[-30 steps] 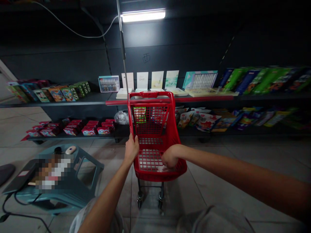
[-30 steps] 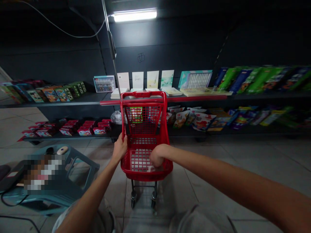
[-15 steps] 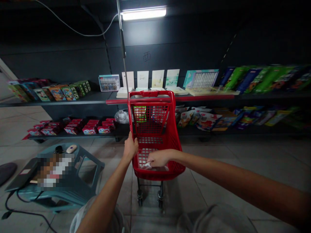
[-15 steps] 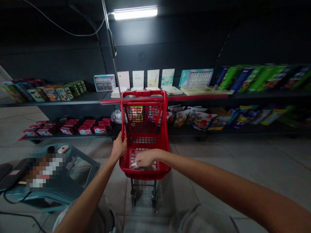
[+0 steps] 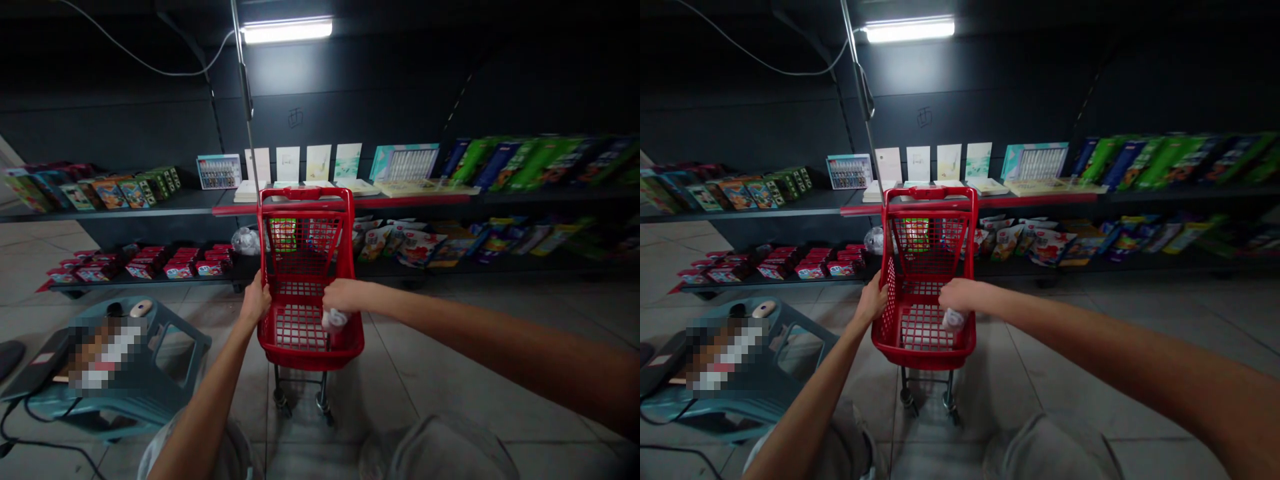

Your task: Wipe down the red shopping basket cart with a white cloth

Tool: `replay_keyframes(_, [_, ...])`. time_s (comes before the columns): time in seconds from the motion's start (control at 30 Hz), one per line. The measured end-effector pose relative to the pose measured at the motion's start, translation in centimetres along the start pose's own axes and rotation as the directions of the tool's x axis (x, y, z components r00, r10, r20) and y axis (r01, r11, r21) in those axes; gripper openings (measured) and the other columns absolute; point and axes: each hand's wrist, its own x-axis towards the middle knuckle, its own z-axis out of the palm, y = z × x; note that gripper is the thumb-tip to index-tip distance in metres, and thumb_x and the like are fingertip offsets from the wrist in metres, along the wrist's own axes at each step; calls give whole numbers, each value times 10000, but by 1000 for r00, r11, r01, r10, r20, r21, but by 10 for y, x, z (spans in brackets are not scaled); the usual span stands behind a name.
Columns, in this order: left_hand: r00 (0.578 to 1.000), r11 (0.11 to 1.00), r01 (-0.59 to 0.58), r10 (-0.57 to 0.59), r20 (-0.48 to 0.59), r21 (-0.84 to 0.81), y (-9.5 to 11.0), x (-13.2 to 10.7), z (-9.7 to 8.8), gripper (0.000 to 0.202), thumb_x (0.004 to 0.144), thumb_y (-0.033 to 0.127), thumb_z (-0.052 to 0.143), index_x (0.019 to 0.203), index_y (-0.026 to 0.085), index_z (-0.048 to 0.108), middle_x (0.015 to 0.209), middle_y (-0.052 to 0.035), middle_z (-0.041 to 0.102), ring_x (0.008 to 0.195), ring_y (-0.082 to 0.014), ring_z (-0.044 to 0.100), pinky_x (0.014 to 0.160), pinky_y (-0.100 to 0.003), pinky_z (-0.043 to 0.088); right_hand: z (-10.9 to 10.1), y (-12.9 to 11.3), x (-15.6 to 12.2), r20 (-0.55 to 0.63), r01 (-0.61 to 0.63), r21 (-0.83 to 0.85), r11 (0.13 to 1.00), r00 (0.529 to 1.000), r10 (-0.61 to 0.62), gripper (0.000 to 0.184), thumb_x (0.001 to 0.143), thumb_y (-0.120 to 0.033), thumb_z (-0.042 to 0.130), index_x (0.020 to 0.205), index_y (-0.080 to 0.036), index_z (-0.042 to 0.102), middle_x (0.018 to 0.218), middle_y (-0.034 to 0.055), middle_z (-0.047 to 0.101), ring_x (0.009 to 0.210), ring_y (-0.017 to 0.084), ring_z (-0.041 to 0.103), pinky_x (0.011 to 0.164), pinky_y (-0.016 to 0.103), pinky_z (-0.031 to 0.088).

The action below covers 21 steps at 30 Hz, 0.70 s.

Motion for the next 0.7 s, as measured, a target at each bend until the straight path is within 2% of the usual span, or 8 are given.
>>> replay_keyframes(0.1, [999,999,-44,44,9,15,-5,1,-5,527,940,170,484,1465,208,516,1311,-85,703,1203,-263,666,1011,-344,513,-7,44,2,-152,-106,-47,993,984,98,246,907,-113,563,1011,-177,777,1012,145,768,951,253,732,774,316,491])
replay_keyframes(0.2, [996,996,-86,86,15,21,-11,3,-9,485,954,213,500,1437,215,541,1301,-74,708,1169,-254,681,1005,-340,513,-8,77,5,-321,-221,-64,973,928,189,297,925,-95,507,1070,-166,756,1083,158,751,1047,267,701,822,329,475])
replay_keyframes(0.27, [995,995,-98,98,0,27,-14,5,-10,447,970,255,507,1412,218,559,1288,-72,716,1148,-247,690,1008,-338,510,-7,84,8,-286,-286,-34,958,921,265,316,903,-101,514,1097,-151,758,1093,169,749,1047,279,695,802,327,467])
replay_keyframes(0.37, [998,991,-56,60,-32,124,-13,7,-15,417,993,355,510,1383,228,584,1238,-95,736,1124,-266,698,973,-352,516,-5,72,11,-42,-300,81,950,952,304,308,863,-174,555,1062,-158,789,1035,158,766,936,268,712,704,303,447])
replay_keyframes(0.5, [974,939,-61,131,-187,337,10,-2,-26,397,1021,376,450,1376,256,582,1328,-101,688,1157,-265,669,922,-347,511,-4,41,17,97,-137,304,943,989,112,312,819,-236,558,990,-161,808,903,97,775,741,205,672,621,276,403])
replay_keyframes(0.6, [935,906,-105,229,-269,409,43,-35,-21,336,1037,355,397,1221,227,646,1211,-101,723,1105,-234,668,863,-306,494,-1,14,30,153,-18,411,911,987,-49,256,787,-241,589,879,-121,795,743,63,724,649,181,601,615,284,396])
replay_keyframes(0.63, [936,898,-118,243,-255,423,56,-52,-14,321,1039,357,388,1138,228,664,1105,-90,744,1024,-221,684,825,-296,487,2,5,37,173,-3,467,884,981,-88,232,782,-246,603,849,-116,784,702,51,699,644,181,588,622,289,405])
replay_keyframes(0.7, [951,880,-219,290,-110,421,77,-88,7,348,1042,384,368,958,225,666,895,-65,744,833,-193,688,726,-281,465,8,-13,49,205,-5,598,801,968,-147,190,783,-254,624,813,-128,763,636,19,649,643,180,578,642,292,433])
